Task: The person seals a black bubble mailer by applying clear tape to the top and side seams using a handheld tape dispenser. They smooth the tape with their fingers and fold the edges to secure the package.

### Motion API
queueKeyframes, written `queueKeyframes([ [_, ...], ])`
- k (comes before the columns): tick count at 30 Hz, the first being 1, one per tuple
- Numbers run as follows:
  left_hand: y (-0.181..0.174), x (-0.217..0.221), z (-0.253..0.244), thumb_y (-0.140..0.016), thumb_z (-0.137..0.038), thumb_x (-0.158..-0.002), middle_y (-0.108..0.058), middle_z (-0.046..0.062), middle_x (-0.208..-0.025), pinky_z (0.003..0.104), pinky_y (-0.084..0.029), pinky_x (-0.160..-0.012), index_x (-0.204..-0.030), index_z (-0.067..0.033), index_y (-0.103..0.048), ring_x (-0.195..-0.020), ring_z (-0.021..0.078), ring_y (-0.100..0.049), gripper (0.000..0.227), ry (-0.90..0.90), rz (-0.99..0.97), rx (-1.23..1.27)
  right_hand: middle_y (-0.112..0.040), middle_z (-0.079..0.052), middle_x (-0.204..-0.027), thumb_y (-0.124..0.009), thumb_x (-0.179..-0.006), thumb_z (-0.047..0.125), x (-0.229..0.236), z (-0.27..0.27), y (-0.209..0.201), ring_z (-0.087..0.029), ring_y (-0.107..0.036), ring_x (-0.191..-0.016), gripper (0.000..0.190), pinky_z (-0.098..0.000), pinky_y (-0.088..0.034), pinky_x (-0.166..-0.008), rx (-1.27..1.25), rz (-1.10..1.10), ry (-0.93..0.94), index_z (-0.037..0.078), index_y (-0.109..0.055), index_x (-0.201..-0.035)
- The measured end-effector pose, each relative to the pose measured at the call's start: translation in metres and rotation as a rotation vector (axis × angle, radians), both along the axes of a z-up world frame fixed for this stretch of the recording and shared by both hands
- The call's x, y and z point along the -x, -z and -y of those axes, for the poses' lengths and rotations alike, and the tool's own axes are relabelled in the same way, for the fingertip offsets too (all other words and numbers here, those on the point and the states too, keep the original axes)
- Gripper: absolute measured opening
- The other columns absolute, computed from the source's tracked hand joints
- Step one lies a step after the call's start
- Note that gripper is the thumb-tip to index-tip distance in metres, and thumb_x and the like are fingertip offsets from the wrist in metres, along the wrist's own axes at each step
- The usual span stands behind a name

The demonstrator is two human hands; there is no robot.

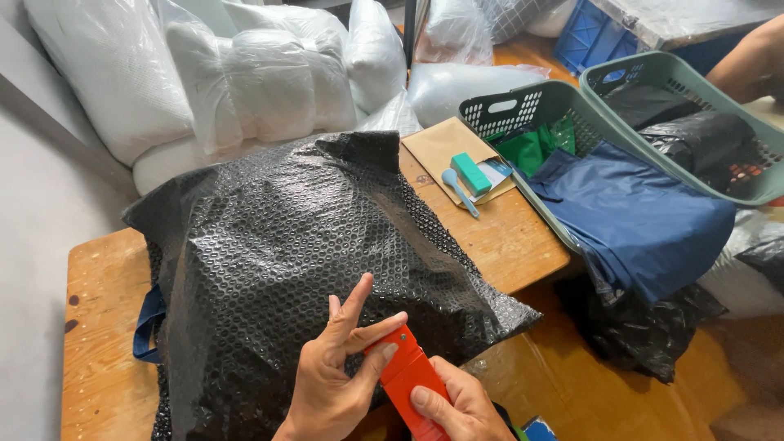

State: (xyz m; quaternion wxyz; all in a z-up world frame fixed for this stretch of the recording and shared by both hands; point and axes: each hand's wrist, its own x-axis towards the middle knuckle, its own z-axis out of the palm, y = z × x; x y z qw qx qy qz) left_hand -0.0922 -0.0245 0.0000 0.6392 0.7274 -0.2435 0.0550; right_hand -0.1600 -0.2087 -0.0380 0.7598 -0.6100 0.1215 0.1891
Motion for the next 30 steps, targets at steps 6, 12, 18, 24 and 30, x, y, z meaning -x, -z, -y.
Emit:
queueKeyframes([
  [6,0.007,0.0,0.003,-0.071,0.002,-0.088,-0.083,0.013,-0.117,0.069,0.003,-0.122,-0.151,-0.005,-0.044,-0.143,0.0337,-0.054,0.069,-0.001,0.084,-0.019,-0.064,-0.006,-0.075,-0.073,-0.086,0.036,0.003,0.008,0.018,-0.013,-0.053,-0.059,0.042,-0.0264,-0.037,-0.055,0.012,0.028,-0.002,0.002,-0.074,-0.111],
  [12,0.004,0.003,0.005,-0.071,0.007,-0.087,-0.079,0.015,-0.125,0.071,0.01,-0.122,-0.145,-0.0025,-0.052,-0.144,0.0348,-0.052,0.062,-0.016,0.151,-0.049,-0.065,-0.007,-0.074,-0.072,-0.089,0.033,0.004,0.009,0.016,-0.014,-0.055,-0.059,0.039,-0.0264,-0.039,-0.057,-0.019,0.024,0.001,0.0,-0.075,-0.109],
  [18,0.018,0.02,0.023,-0.065,-0.005,-0.096,-0.062,-0.004,-0.144,0.068,-0.002,-0.13,-0.129,-0.0122,-0.073,-0.145,0.0305,-0.054,0.034,-0.151,0.454,-0.126,-0.068,-0.023,-0.063,-0.066,-0.091,0.03,-0.006,0.015,0.0,-0.021,-0.057,-0.042,0.048,-0.0302,-0.044,-0.039,-0.205,0.181,0.129,-0.008,-0.064,-0.121],
  [24,-0.027,-0.006,-0.015,-0.067,-0.022,-0.091,-0.055,0.019,-0.149,0.06,-0.02,-0.136,-0.158,-0.0077,-0.031,-0.153,0.0335,-0.045,0.078,-0.125,0.06,0.318,-0.075,-0.011,-0.069,-0.063,-0.087,0.043,-0.032,0.077,-0.045,-0.02,-0.07,-0.051,0.042,-0.0329,-0.057,-0.049,0.663,0.274,0.513,0.007,-0.069,-0.107],
  [30,0.0,-0.051,-0.041,-0.052,-0.055,-0.092,-0.034,0.025,-0.164,0.059,-0.017,-0.124,-0.162,-0.0117,-0.024,-0.157,0.0358,-0.03,0.087,0.048,-0.422,0.627,-0.069,-0.024,-0.078,-0.066,-0.099,0.041,-0.159,0.197,0.096,-0.051,-0.065,-0.07,0.041,-0.059,-0.049,-0.065,1.558,0.451,0.366,0.006,-0.045,-0.096],
])
